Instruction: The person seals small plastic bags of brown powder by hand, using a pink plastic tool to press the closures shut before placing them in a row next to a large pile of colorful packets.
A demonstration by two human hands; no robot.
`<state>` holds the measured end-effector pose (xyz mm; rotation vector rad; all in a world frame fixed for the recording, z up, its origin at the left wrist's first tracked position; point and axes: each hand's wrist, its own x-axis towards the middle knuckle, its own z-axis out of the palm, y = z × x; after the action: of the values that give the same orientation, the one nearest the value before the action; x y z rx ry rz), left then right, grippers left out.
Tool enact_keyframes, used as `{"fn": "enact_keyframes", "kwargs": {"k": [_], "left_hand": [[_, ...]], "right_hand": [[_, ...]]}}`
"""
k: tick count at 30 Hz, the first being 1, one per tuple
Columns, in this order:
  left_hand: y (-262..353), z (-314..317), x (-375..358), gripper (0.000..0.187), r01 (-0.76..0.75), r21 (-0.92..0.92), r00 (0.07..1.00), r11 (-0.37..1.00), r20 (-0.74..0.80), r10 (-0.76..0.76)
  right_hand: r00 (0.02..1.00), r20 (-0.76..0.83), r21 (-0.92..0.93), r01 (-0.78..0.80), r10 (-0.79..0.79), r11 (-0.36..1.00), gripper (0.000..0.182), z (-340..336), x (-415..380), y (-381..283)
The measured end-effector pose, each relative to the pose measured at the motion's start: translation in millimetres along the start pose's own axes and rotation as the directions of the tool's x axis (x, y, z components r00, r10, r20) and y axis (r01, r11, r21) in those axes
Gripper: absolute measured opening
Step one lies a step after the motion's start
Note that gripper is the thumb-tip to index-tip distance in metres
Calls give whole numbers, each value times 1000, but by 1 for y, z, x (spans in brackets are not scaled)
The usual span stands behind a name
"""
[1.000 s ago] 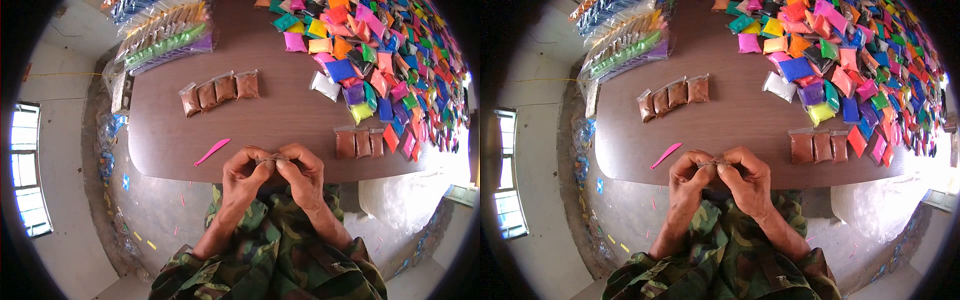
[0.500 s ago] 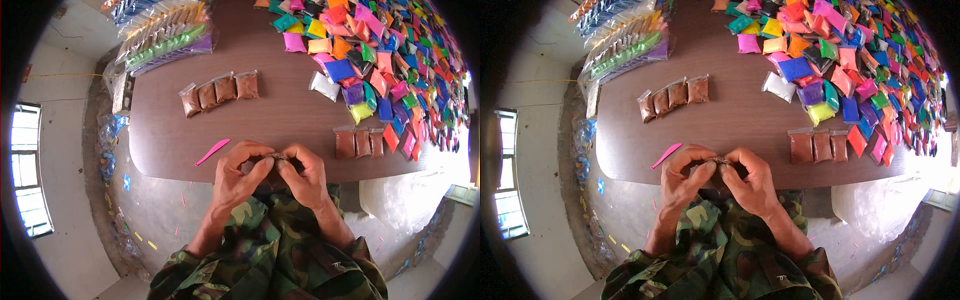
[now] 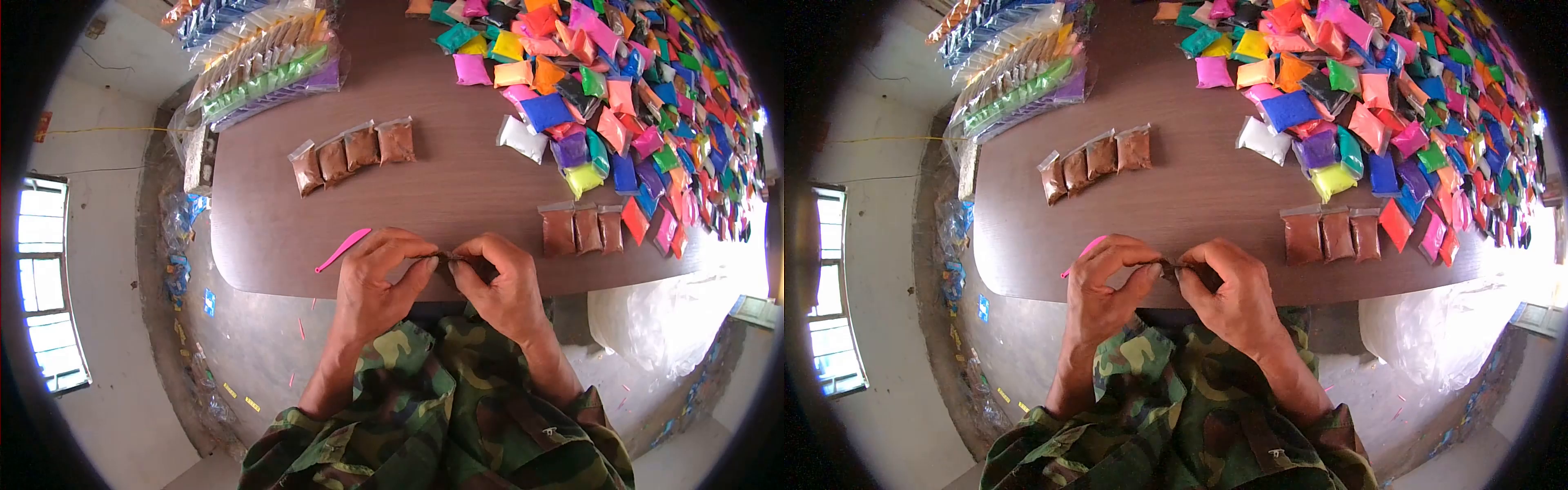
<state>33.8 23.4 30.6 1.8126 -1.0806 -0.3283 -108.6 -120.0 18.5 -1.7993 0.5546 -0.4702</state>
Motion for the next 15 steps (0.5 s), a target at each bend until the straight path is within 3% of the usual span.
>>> {"fn": "enact_keyframes", "kwargs": {"k": [3, 9, 15], "left_hand": [[14, 2, 3, 23, -3, 71, 999, 997, -47, 6], [7, 1, 4, 21, -141, 183, 990, 973, 22, 139], [2, -5, -4, 19, -27, 182, 991, 983, -121, 49]], "right_hand": [[999, 12, -4, 46, -46, 999, 10, -1, 0, 3], [998, 29, -45, 66, -64, 997, 10, -1, 0, 1], [993, 41, -18, 114, -113, 993, 10, -3, 1, 2]]}}
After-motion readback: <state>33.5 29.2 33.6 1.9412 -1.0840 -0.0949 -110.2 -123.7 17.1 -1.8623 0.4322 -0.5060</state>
